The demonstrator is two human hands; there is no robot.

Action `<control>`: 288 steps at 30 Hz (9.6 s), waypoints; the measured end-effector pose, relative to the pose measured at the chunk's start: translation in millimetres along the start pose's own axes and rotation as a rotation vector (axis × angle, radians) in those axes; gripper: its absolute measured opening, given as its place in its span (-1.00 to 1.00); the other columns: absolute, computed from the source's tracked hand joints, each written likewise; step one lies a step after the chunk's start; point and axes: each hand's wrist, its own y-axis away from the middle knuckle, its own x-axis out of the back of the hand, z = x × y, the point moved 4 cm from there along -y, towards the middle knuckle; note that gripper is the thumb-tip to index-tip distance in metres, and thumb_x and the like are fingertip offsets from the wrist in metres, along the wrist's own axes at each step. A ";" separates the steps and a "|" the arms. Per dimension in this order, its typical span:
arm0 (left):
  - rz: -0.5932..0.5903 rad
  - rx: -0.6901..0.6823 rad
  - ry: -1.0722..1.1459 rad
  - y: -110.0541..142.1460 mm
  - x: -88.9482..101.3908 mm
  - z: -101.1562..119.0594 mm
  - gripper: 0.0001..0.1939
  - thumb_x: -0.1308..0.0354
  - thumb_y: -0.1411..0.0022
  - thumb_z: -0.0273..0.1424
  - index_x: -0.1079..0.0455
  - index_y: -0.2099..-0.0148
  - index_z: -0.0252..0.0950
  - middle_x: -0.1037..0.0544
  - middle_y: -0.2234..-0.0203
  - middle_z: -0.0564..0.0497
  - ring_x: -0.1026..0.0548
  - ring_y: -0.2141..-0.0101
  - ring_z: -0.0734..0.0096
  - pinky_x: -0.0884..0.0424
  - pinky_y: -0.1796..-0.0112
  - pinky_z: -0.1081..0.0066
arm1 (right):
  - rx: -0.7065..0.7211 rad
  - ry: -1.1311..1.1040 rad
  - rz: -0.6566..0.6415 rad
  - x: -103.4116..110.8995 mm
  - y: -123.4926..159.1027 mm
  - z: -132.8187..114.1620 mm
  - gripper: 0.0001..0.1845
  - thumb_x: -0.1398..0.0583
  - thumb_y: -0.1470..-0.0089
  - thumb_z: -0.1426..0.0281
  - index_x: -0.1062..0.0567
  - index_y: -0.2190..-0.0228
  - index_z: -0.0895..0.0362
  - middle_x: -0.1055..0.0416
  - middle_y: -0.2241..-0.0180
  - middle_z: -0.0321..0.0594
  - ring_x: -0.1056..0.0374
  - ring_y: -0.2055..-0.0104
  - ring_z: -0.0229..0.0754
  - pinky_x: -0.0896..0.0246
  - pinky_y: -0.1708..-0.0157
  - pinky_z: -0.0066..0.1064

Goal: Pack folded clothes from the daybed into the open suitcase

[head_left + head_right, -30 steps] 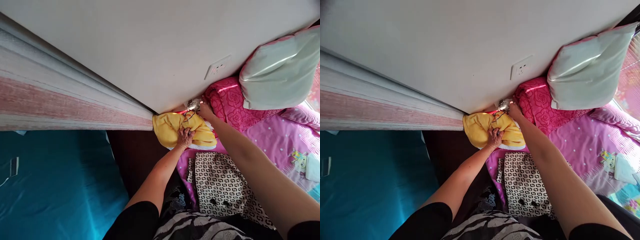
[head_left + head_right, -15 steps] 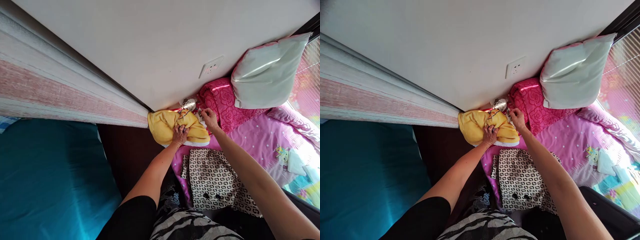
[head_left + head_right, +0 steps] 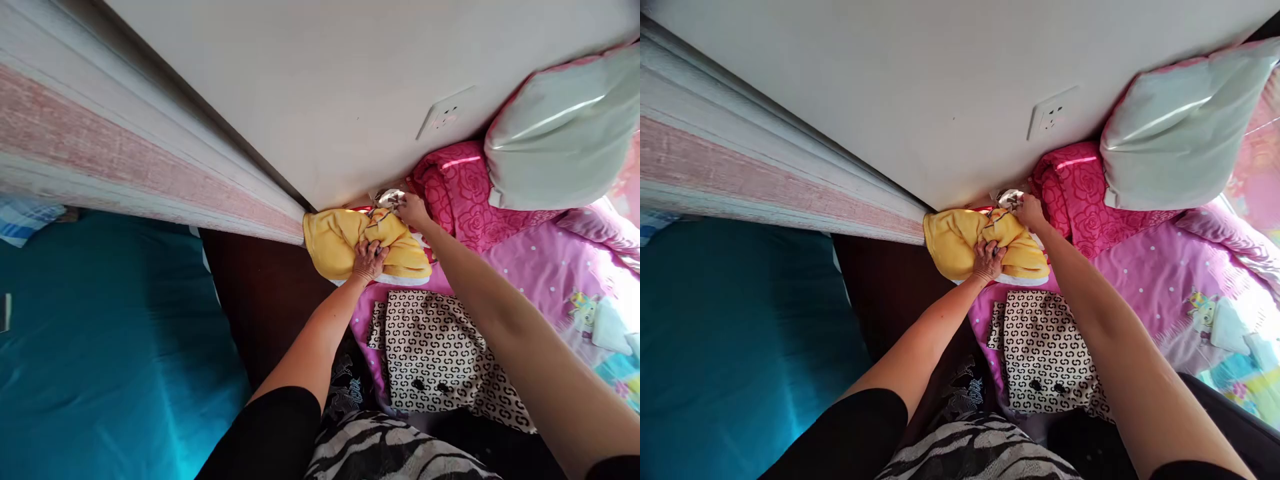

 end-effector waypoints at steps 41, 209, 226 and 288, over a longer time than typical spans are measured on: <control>-0.540 0.727 1.682 191.3 191.7 346.0 -0.52 -0.65 -0.08 -0.21 -0.59 0.02 -0.17 -0.75 0.23 0.05 -0.73 0.09 0.21 -0.63 0.05 0.32 | -0.423 -0.782 0.642 246.4 630.8 29.4 -0.44 -0.54 0.34 0.01 -0.54 0.39 0.07 -0.41 0.51 -0.32 -0.19 0.50 -0.29 -0.03 0.51 -0.43; -0.826 -0.342 0.400 268.9 161.1 513.0 -0.85 -0.38 -0.28 -0.45 -0.43 0.22 -0.26 -0.56 0.32 0.02 -0.56 0.28 0.32 -0.50 0.12 0.33 | -0.496 -0.735 0.654 316.4 869.5 140.2 -0.30 -0.50 0.26 -0.25 -0.47 0.47 0.08 -0.41 0.47 -0.20 -0.24 0.43 -0.24 -0.18 0.45 -0.38; -1.492 -0.522 0.624 299.3 131.1 582.4 -0.65 -0.58 0.00 -0.27 -0.69 0.21 -0.38 -0.62 0.41 0.05 -0.56 0.34 0.31 -0.45 0.20 0.39 | -0.183 -0.639 0.651 339.4 857.7 94.7 -0.53 -0.52 0.16 0.06 -0.53 0.36 0.08 -0.48 0.42 -0.23 -0.36 0.37 -0.15 -0.35 0.34 -0.31; -0.713 -0.295 0.711 331.1 180.5 548.1 -0.79 -0.40 -0.11 -0.52 -0.40 0.38 -0.24 -0.54 0.47 0.11 -0.45 0.40 0.43 -0.42 0.19 0.40 | -0.293 -0.029 1.017 269.5 811.0 56.9 -0.61 -0.19 -0.16 -0.05 -0.28 0.34 -0.01 -0.39 0.46 -0.22 -0.22 0.46 -0.14 -0.16 0.39 -0.29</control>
